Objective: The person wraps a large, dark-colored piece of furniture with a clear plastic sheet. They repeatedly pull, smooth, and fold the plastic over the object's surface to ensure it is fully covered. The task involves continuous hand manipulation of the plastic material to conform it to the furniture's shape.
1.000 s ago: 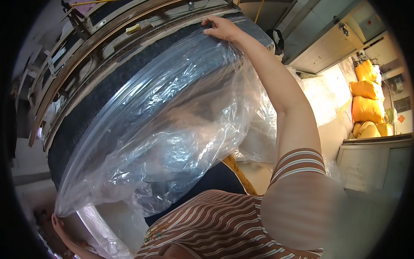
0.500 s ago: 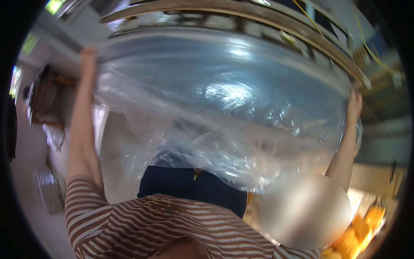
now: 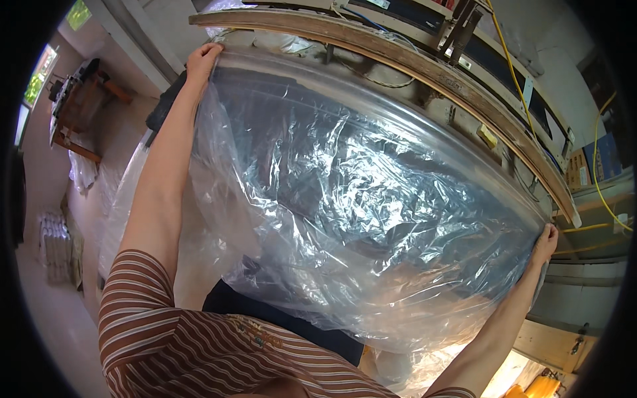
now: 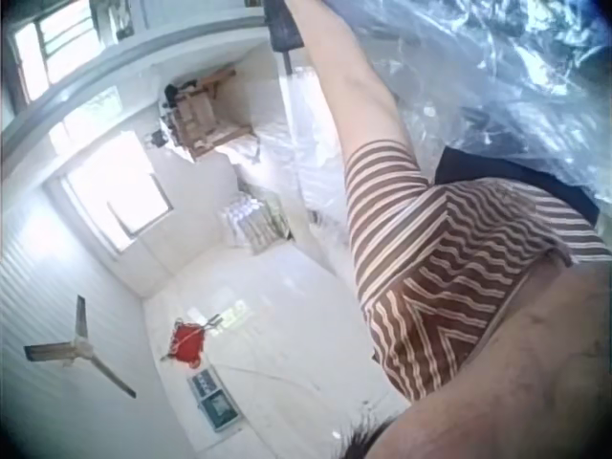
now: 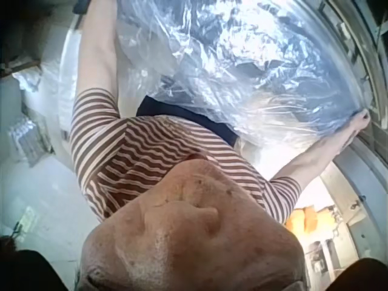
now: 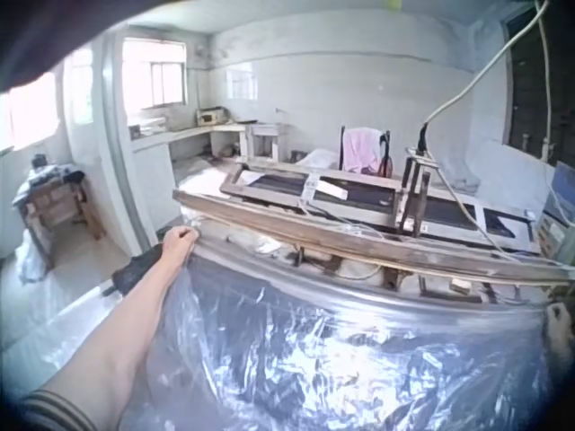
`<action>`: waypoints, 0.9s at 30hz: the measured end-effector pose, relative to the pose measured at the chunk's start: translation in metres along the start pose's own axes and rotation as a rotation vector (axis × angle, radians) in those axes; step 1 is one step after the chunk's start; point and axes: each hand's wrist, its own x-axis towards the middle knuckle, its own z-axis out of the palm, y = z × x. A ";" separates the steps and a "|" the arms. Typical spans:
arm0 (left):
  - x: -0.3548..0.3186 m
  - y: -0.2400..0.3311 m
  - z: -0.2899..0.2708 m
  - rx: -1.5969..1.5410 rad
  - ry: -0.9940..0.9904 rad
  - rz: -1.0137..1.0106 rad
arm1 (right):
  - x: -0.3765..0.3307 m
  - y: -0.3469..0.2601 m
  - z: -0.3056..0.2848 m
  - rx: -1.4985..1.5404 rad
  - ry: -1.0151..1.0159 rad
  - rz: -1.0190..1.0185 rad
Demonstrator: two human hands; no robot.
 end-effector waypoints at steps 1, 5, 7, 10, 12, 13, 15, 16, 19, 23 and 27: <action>-0.001 0.002 0.003 0.014 -0.015 -0.013 | 0.001 0.003 0.000 0.017 -0.001 0.010; 0.007 -0.007 0.005 0.148 0.138 -0.044 | 0.011 0.013 0.004 -0.133 0.068 -0.010; 0.009 -0.010 0.007 0.155 0.157 -0.064 | 0.022 0.028 -0.006 -0.257 0.147 -0.055; 0.028 -0.039 -0.023 -0.394 0.071 -0.331 | 0.030 0.040 -0.004 -0.228 0.207 -0.052; 0.023 -0.033 -0.023 -0.633 0.171 -0.440 | 0.027 0.030 -0.010 -0.066 0.123 0.116; 0.020 -0.027 -0.024 -0.748 0.220 -0.494 | 0.019 0.023 -0.014 0.014 0.082 0.206; 0.024 -0.022 -0.024 -0.493 0.273 -0.396 | 0.006 0.000 -0.007 0.089 0.098 0.128; 0.032 -0.030 -0.026 -0.343 0.272 -0.311 | 0.007 -0.006 -0.011 0.158 0.062 0.087; 0.046 -0.057 -0.043 0.095 0.069 -0.099 | -0.008 -0.063 0.004 0.214 -0.122 0.435; 0.039 -0.073 -0.055 -0.046 -0.322 -0.087 | -0.006 -0.084 -0.033 -0.491 -0.450 0.129; 0.029 -0.024 -0.104 -0.133 -0.194 -0.294 | -0.081 -0.162 -0.053 -0.019 -0.639 0.054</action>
